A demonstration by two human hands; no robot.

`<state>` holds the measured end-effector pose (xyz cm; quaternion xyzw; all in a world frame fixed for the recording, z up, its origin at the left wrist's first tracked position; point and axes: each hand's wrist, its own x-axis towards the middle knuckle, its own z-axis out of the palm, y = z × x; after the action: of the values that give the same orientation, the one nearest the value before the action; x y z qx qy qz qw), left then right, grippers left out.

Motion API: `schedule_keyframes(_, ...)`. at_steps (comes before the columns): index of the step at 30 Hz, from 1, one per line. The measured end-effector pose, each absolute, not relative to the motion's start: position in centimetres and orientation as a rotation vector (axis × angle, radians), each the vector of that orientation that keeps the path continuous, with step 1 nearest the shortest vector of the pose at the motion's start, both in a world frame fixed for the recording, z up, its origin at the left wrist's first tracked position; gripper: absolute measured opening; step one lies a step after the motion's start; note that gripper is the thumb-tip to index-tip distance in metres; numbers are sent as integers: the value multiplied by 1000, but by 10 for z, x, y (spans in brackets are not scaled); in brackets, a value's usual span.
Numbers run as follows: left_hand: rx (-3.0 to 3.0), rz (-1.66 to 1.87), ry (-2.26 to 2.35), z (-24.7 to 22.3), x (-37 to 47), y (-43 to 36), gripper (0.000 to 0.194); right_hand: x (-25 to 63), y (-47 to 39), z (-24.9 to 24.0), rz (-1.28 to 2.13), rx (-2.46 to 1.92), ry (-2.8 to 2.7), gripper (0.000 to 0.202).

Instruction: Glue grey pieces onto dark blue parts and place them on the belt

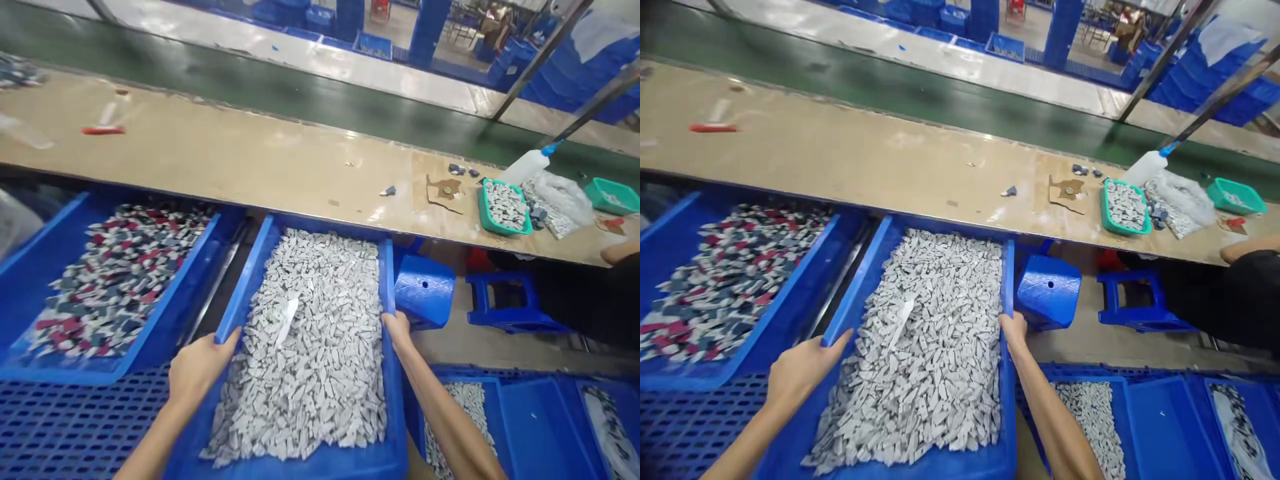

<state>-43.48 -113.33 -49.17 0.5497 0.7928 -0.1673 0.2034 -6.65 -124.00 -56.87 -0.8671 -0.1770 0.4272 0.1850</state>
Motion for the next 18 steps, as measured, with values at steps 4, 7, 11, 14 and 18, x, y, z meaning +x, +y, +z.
schedule_keyframes(4,1466,-558,2252,-526,-392,-1091,59,-37,-1183,-592,1226,-2446,-551,25)
schedule_keyframes(7,1437,-662,2272,-548,-375,-1077,65,-26,-1158,-603,1224,-2438,-576,24)
schedule_keyframes(11,1459,-770,2300,-565,-374,-1059,72,-24,-1147,-616,1221,-2448,-596,25)
schedule_keyframes(14,1538,-843,2252,-570,-380,-1041,70,-35,-1146,-625,1238,-2454,-606,26)
schedule_keyframes(18,1566,-803,2209,-572,-395,-1021,55,-54,-1146,-631,1229,-2421,-600,27)
